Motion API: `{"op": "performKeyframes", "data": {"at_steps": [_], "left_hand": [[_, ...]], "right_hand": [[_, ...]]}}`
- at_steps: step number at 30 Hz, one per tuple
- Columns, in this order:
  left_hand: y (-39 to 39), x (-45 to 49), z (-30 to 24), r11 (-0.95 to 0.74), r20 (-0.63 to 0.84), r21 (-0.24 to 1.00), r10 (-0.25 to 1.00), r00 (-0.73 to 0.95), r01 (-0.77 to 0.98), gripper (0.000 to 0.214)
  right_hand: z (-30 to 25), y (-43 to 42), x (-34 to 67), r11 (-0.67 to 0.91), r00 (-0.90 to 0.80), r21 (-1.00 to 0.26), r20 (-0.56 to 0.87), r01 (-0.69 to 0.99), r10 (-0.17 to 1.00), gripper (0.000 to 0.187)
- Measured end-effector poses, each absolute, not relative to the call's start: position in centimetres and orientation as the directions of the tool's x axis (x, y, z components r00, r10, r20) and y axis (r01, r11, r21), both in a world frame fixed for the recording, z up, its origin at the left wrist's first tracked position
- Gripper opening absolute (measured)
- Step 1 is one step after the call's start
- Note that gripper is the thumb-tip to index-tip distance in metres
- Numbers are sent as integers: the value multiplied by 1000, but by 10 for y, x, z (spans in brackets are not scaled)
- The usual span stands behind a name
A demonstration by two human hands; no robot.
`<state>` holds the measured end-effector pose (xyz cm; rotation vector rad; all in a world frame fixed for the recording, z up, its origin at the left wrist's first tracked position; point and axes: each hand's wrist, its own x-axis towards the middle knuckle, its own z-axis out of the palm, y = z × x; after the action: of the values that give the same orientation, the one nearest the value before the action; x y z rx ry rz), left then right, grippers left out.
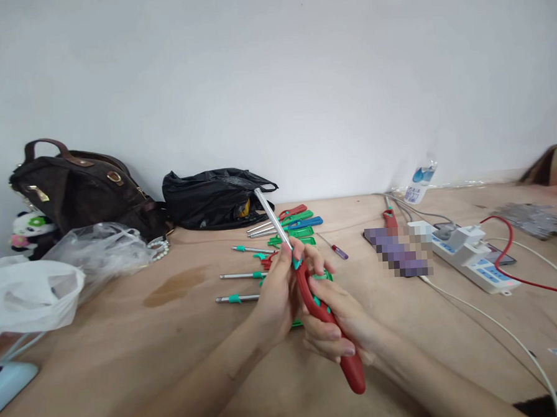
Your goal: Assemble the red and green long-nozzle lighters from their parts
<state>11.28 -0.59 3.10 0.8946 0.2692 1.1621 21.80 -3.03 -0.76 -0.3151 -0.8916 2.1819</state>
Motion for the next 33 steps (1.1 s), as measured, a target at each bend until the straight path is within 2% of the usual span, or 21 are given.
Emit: {"op": "performKeyframes", "data": {"at_steps": [3,7,14,19,21,23,28,30,33], "left_hand": [[-4,116,25,121,233,700,893,385,-704,36],[-3,114,22,164,224,703,872,434,-693,36],[-8,105,28,162,139,787,893,427,-595,43],[-5,108,27,201,14,861,909,416,-467,37],[-1,112,28,160,1,887,937,349,-434,36],[2,116,30,99,14,915,961,276,-391,37],[8,117,31,-11,72,958,977,203,-286,43],[7,114,30,-28,84,961,978,191,-277,41],[4,107,27,-126,175,943,975,137,-309,36]], "right_hand": [[-8,-35,209,-501,-646,-640,-9,-583,763,40],[-6,-41,197,-483,-578,-581,-26,-656,816,40],[-9,-48,189,-498,-584,-455,62,-738,809,37],[-21,-41,207,-571,-675,-383,236,-726,699,39],[-21,-34,217,-574,-701,-422,264,-702,662,36],[-19,-28,226,-556,-718,-496,225,-667,659,36],[-15,-26,246,-471,-649,-722,-41,-507,760,61],[-11,-29,251,-329,-551,-859,-66,-392,832,63],[-4,-31,255,7,-411,-993,55,-117,910,45]]}}
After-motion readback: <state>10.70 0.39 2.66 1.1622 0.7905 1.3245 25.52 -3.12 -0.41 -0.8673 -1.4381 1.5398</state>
